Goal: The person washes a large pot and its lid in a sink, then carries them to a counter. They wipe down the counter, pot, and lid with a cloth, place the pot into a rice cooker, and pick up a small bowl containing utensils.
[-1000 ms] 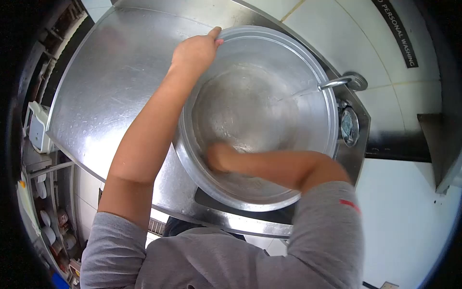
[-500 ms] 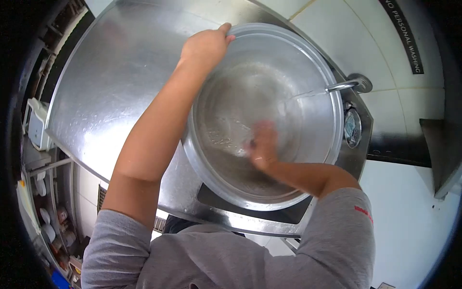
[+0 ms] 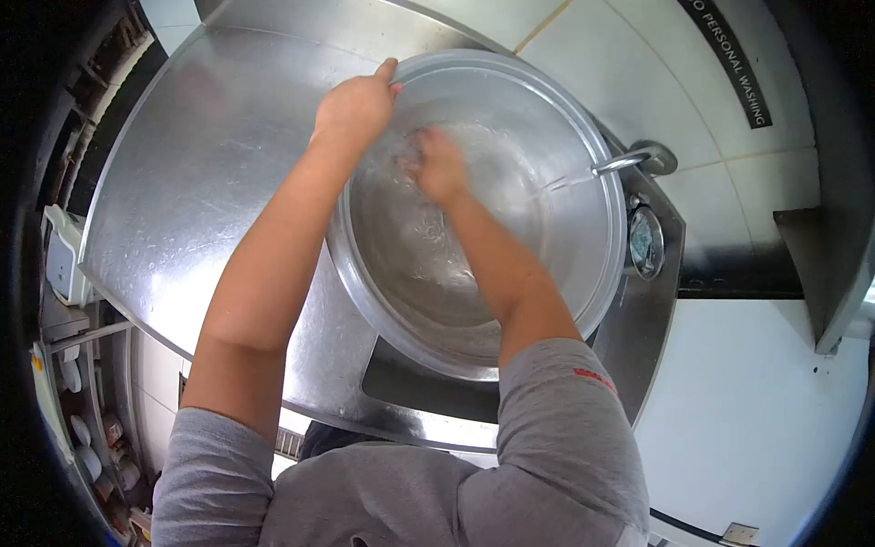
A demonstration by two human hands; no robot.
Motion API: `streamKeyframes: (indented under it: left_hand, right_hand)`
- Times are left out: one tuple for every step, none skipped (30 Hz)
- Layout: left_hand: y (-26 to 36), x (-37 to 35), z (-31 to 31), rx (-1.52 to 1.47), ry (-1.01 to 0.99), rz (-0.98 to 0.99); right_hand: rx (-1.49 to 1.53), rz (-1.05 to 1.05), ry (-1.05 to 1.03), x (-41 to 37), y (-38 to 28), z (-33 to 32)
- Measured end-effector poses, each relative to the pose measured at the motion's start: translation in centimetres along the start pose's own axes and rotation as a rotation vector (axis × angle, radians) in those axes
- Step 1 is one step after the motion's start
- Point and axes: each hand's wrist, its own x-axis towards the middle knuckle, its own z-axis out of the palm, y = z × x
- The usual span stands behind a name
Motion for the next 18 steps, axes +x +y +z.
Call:
streamKeyframes:
  left_hand:
    - [-1.1,0.0,1.6,-0.024,0.092,0.04]
    - [-2.1,0.1,2.1,-0.043,0.184,0.076]
    - [-2.6,0.0,1.7,-0.034,0.19,0.066]
    - [-2.7,-0.2,1.5,-0.022,0.179,0.046]
    - [-2.7,-0.4,1.5,-0.02,0.164,0.025]
    - [-2.4,-0.8,0.5,-0.029,0.158,0.017]
    - [-1.7,-1.3,-1.4,-0.047,0.077,-0.027]
    - [-0.9,-1.6,-2.3,-0.071,-0.002,-0.066]
    - [-1.2,-1.5,-1.0,-0.089,-0.002,-0.061]
    - [-2.3,-0.9,1.0,-0.111,0.042,-0.051]
    - [-2.6,-0.3,2.0,-0.127,0.09,-0.043]
    - [-1.9,-0.3,0.7,-0.126,0.104,-0.039]
    - [-1.0,-1.1,-1.2,-0.098,0.051,-0.057]
    - [-0.6,-1.4,-2.3,-0.064,-0.006,-0.077]
    - [-0.9,-0.7,-1.9,-0.032,0.001,-0.09]
    - [-1.1,-0.5,-1.2,-0.01,0.03,-0.044]
    - [-1.4,-0.5,-0.7,0.012,0.052,0.004]
    - [-1.6,-0.7,-0.9,0.025,0.035,0.003]
  right_hand:
    - [-0.13,0.115,0.039,0.4,5.3,1.3]
    - [-0.252,0.229,0.078,0.5,11.0,1.9]
    - [-0.495,0.249,0.083,-1.3,11.4,-1.6]
    - [-0.631,0.309,-0.267,-3.2,16.7,-2.5]
    - [-0.689,0.282,-0.157,-8.0,21.1,-2.4]
    - [-0.492,0.532,-0.173,-11.8,21.3,-3.6]
    - [-0.647,0.594,-0.582,-13.6,10.9,-9.2]
    - [-0.777,0.275,-1.052,-16.4,9.4,-9.5]
    - [-0.728,0.141,-1.218,-17.6,4.2,-10.2]
    - [-0.551,0.128,-1.279,-19.4,2.2,-8.1]
    - [-0.486,0.05,-1.389,-17.7,-3.7,-8.3]
    - [-0.544,-0.182,-1.413,-17.3,-5.4,-4.0]
    - [-0.129,-0.183,-1.117,-14.0,-8.5,-3.5]
    - [-0.107,-0.258,-0.892,-8.0,-9.3,-0.6]
    - [-0.065,-0.338,-0.66,-0.9,-9.1,2.0]
    - [0.167,-0.143,-0.188,2.7,-8.4,0.3]
    - [-0.259,0.039,-0.339,9.4,-6.9,-1.1]
    - [-0.207,0.184,-0.127,12.6,-0.8,-1.1]
